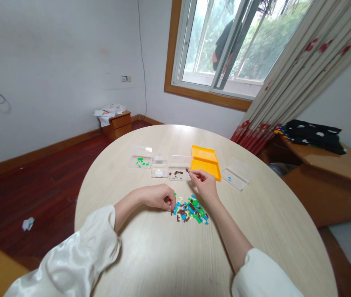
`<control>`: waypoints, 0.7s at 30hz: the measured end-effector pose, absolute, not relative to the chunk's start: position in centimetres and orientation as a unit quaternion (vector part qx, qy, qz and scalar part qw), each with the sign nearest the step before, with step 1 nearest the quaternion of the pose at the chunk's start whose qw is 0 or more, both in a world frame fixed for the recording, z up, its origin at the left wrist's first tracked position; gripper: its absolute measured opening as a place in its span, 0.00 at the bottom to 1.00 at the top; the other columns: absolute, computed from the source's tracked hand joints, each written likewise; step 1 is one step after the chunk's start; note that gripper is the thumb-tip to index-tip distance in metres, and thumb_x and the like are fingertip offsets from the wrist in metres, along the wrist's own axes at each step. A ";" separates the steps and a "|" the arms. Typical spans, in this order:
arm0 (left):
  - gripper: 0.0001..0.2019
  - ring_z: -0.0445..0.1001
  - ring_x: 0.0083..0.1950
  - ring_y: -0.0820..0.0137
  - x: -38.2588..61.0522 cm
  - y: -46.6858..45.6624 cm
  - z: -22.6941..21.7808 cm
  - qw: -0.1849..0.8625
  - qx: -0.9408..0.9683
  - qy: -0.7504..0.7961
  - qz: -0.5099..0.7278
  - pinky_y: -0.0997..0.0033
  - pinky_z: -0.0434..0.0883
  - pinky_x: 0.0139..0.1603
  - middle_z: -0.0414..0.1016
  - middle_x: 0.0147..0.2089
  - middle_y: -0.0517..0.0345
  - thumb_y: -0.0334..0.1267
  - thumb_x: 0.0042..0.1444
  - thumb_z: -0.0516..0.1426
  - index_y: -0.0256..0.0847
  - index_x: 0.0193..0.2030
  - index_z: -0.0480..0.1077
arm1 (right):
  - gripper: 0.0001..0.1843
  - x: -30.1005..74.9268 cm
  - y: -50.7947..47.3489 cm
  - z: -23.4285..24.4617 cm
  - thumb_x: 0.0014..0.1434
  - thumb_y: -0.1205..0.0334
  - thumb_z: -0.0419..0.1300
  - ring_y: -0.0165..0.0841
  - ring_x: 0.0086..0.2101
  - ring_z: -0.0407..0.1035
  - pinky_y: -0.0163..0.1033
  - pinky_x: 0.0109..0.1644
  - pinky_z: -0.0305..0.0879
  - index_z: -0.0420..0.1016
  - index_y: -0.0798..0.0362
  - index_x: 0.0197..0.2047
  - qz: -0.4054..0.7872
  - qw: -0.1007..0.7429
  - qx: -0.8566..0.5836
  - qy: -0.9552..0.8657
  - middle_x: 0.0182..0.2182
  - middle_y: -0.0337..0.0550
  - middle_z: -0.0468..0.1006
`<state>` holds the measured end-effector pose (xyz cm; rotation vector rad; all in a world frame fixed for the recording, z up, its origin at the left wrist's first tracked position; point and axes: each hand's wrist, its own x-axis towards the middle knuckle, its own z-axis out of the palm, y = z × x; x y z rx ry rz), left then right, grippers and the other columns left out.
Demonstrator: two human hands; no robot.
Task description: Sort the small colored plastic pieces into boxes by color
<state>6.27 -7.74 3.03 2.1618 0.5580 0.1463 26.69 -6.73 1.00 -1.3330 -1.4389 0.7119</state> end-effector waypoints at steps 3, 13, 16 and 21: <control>0.06 0.62 0.25 0.79 6.3 -7.9 3.2 0.435 0.868 0.233 0.050 0.81 0.59 0.27 0.66 0.24 0.63 0.24 0.47 0.57 0.35 0.28 0.75 | 0.21 26.7 -6.7 0.7 0.48 0.45 0.58 0.33 0.27 0.66 0.38 0.32 0.63 0.76 0.57 0.30 0.265 0.512 -0.568 -0.587 0.25 0.46 0.76; 0.02 0.62 0.25 0.79 6.4 -8.1 3.4 0.456 0.849 0.261 0.049 0.80 0.58 0.27 0.65 0.24 0.63 0.27 0.46 0.59 0.34 0.28 0.73 | 0.20 26.5 -6.5 -0.1 0.52 0.47 0.56 0.33 0.27 0.67 0.37 0.32 0.62 0.76 0.57 0.30 0.202 0.492 -0.602 -0.595 0.24 0.45 0.76; 0.01 0.61 0.25 0.79 6.4 -8.2 3.5 0.460 0.842 0.276 0.053 0.80 0.58 0.26 0.65 0.23 0.64 0.30 0.46 0.59 0.33 0.28 0.72 | 0.21 26.6 -6.5 -0.2 0.54 0.48 0.54 0.34 0.28 0.67 0.36 0.33 0.61 0.77 0.57 0.31 0.189 0.469 -0.614 -0.606 0.24 0.45 0.77; 0.03 0.60 0.25 0.78 6.3 -8.0 3.6 0.460 0.846 0.263 0.059 0.79 0.58 0.26 0.64 0.24 0.63 0.31 0.47 0.60 0.33 0.29 0.74 | 0.19 26.7 -6.7 -0.3 0.55 0.50 0.53 0.33 0.28 0.68 0.36 0.34 0.62 0.78 0.57 0.31 0.180 0.463 -0.609 -0.618 0.25 0.44 0.77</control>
